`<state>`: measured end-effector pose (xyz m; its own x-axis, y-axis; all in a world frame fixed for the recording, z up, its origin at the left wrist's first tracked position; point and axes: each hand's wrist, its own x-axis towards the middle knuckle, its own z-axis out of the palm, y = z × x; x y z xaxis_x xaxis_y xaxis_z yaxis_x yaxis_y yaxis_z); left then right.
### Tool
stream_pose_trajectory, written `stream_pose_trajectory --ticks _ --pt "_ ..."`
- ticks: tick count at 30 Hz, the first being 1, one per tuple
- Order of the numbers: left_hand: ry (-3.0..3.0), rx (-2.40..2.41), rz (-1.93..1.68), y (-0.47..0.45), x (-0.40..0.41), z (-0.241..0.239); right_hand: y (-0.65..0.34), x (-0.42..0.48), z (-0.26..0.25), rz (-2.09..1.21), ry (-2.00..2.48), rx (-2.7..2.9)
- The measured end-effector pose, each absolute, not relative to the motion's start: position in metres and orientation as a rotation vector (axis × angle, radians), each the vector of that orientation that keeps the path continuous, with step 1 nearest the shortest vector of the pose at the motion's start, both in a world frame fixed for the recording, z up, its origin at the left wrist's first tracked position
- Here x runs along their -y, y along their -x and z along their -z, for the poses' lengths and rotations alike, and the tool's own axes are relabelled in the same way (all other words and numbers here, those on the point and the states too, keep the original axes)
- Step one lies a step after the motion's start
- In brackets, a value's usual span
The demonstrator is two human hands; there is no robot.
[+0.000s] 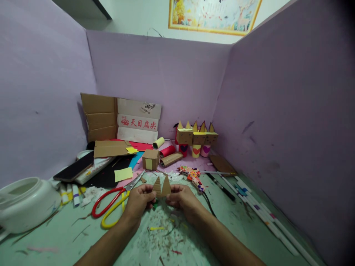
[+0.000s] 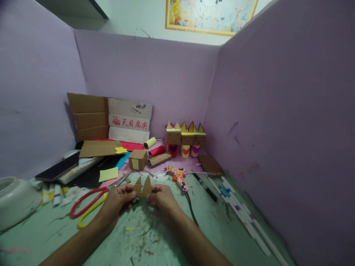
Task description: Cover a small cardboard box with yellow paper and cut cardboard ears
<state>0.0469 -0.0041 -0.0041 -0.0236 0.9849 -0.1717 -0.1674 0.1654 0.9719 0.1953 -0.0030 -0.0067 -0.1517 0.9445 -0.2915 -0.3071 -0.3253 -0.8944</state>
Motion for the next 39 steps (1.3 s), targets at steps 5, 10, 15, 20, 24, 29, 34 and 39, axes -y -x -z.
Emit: stream_pose_trajectory --ticks 5,10,15,20,24,29,34,39 --pt "-0.950 -1.178 -1.187 -0.0458 0.0040 0.0065 -0.1952 0.0044 0.0052 -1.653 1.119 0.846" --pt "-0.950 -1.183 -1.185 -0.0455 0.0053 0.0068 -0.1956 0.0036 0.0068 -1.654 1.122 0.840" --pt "-0.946 -1.194 -1.185 -0.0461 0.0052 0.0052 -0.1957 0.0035 0.0068 -1.659 1.116 0.839" --pt "-0.953 -1.193 -1.178 -0.0461 0.0046 0.0045 -0.1950 0.0040 0.0054 -1.663 1.117 0.832" --pt "-0.955 -1.187 -1.178 -0.0464 0.0054 0.0044 -0.1951 0.0043 0.0048 -1.662 1.120 0.832" --pt "-0.955 -1.188 -1.184 -0.0463 0.0052 0.0041 -0.1955 0.0042 0.0050 -1.659 1.116 0.836" --pt "-0.947 -1.198 -1.174 -0.0460 0.0037 0.0054 -0.1949 0.0034 0.0041 -1.677 1.103 0.828" --pt "-0.946 -1.207 -1.158 -0.0456 0.0043 0.0068 -0.1947 0.0034 0.0034 -1.675 1.107 0.823"
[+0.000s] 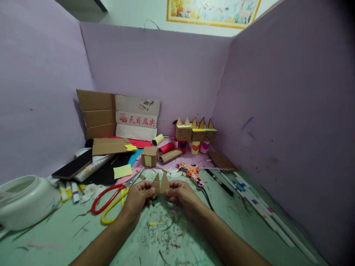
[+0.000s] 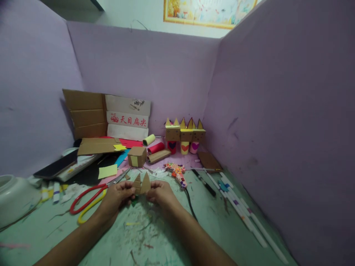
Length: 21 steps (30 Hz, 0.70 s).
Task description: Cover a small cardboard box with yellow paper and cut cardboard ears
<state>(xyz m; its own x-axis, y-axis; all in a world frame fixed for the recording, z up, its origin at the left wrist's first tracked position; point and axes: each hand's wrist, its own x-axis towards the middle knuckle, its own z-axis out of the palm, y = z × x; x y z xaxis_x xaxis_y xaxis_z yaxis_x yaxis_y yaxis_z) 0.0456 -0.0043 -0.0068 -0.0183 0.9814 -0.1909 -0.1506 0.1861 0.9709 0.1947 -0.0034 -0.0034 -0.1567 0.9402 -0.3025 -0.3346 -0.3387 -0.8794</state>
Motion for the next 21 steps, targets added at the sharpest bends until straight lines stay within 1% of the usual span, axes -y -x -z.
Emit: stream_pose_trajectory --ticks 21 --pt "-0.948 -1.213 -1.149 -0.0468 0.0055 0.0040 -0.1948 0.0034 0.0038 -1.677 1.113 0.840"
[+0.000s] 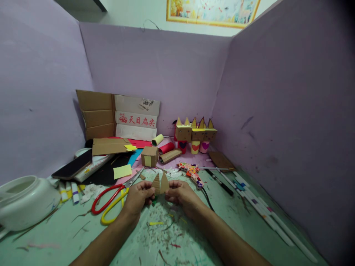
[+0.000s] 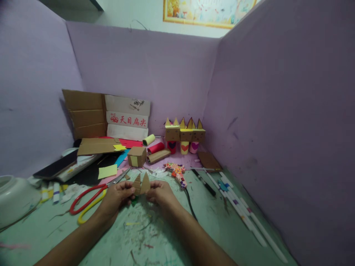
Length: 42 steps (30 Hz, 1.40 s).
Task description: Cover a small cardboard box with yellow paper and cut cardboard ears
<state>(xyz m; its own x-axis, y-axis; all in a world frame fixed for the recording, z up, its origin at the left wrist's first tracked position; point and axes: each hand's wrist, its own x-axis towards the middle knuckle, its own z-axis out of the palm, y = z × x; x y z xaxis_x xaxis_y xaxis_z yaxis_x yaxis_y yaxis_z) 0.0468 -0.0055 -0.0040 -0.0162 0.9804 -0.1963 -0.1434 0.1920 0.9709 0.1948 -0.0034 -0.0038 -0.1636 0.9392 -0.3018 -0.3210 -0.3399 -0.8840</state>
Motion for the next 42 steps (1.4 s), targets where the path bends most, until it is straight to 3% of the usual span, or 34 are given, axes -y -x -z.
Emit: stream_pose_trajectory --ticks 42 --pt "-0.984 -1.198 -1.152 -0.0457 0.0043 0.0069 -0.1950 0.0044 0.0025 -1.667 1.127 0.894"
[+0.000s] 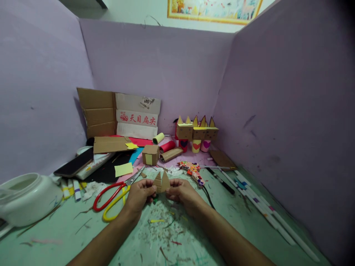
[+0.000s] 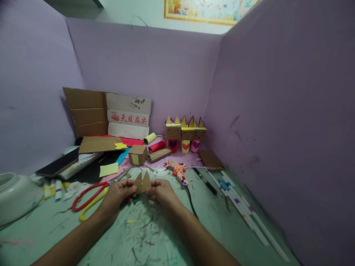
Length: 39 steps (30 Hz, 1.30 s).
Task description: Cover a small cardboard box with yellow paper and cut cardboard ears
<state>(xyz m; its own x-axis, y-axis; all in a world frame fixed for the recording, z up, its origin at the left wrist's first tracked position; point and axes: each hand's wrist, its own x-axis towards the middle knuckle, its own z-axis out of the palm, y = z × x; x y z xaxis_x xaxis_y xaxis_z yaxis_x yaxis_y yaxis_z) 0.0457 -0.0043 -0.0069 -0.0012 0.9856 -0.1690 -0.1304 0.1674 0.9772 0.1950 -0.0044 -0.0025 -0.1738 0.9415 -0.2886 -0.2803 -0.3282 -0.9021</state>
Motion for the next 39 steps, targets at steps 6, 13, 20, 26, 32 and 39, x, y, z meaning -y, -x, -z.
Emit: stream_pose_trajectory --ticks 6,13,20,26,32,39 --pt "-0.965 -1.199 -1.169 -0.0466 0.0053 0.0040 -0.1964 0.0046 0.0045 -1.668 1.135 0.882" --pt "-0.954 -1.193 -1.178 -0.0471 0.0064 0.0046 -0.1978 0.0053 0.0033 -1.685 1.144 0.878" --pt "-0.960 -1.189 -1.191 -0.0464 0.0060 0.0071 -0.1976 0.0058 0.0041 -1.663 1.169 0.877" --pt "-0.953 -1.190 -1.195 -0.0471 0.0066 0.0053 -0.1973 0.0057 0.0046 -1.664 1.170 0.890" --pt "-0.944 -1.200 -1.188 -0.0478 0.0066 0.0039 -0.1971 0.0061 0.0052 -1.651 1.178 0.881" --pt "-0.937 -1.199 -1.192 -0.0478 0.0066 0.0050 -0.1961 0.0063 0.0015 -1.589 1.240 0.880"
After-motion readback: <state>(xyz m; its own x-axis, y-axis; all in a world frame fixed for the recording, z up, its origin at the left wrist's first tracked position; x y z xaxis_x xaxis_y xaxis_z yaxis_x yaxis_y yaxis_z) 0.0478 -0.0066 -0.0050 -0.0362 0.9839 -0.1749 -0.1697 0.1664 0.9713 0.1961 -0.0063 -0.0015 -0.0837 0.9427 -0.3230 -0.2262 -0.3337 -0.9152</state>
